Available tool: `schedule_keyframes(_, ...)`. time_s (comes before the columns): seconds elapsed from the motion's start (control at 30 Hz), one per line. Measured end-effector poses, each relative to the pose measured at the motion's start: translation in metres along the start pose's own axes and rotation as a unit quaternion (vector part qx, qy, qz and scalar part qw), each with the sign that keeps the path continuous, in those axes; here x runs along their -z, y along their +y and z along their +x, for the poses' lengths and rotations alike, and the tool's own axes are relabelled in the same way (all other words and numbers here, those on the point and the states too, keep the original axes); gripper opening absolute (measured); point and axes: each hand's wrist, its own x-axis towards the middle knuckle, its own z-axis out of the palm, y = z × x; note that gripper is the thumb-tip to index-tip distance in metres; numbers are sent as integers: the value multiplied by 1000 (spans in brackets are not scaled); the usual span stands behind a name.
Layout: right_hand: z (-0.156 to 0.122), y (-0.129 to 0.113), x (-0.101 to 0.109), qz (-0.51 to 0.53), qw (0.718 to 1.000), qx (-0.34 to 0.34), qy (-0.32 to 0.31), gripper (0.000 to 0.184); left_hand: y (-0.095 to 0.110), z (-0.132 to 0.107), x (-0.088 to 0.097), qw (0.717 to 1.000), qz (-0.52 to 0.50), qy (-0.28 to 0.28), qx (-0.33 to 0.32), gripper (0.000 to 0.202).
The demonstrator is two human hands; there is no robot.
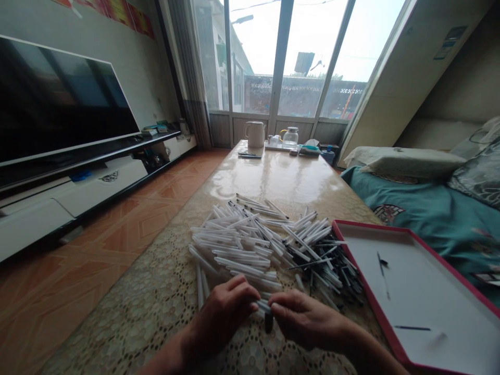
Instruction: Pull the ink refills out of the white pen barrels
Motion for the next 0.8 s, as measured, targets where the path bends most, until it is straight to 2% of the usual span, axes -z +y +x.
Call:
schedule_keyframes(0.1,-5,-4,-3,-133,989,50,38,42,6,0,4,996,73,-42,0,21)
schedule_keyframes(0.17,-7,-5,-6,-238,965,81,75,40,11,0,6,993,94,-63,17,23)
schedule_keyframes(0.23,-8,-2,-8,-339,931,81,104,34,16,1,8,992,91,-78,31,24)
schedule_keyframes(0.27,-8,1,-8,-392,909,79,117,30,18,2,8,992,85,-82,38,26)
schedule_keyframes(0.33,-6,7,-9,-505,847,94,139,20,24,4,6,993,63,-82,56,29)
schedule_keyframes(0.43,-5,10,-6,-627,746,163,154,14,28,7,3,993,18,-69,97,34)
schedule_keyframes(0.53,-13,8,7,-669,687,214,186,21,21,5,8,983,-69,-34,167,41)
schedule_keyframes(0.6,-24,8,23,-664,673,224,237,25,13,3,17,955,-159,39,245,46)
schedule_keyframes(0.67,-36,8,39,-627,682,216,308,28,6,4,29,931,-199,127,280,48)
schedule_keyframes(0.7,-40,8,44,-603,693,218,329,26,4,6,34,932,-180,161,271,45)
schedule_keyframes(0.8,-41,8,43,-543,733,214,348,24,7,13,39,945,-84,199,245,30)
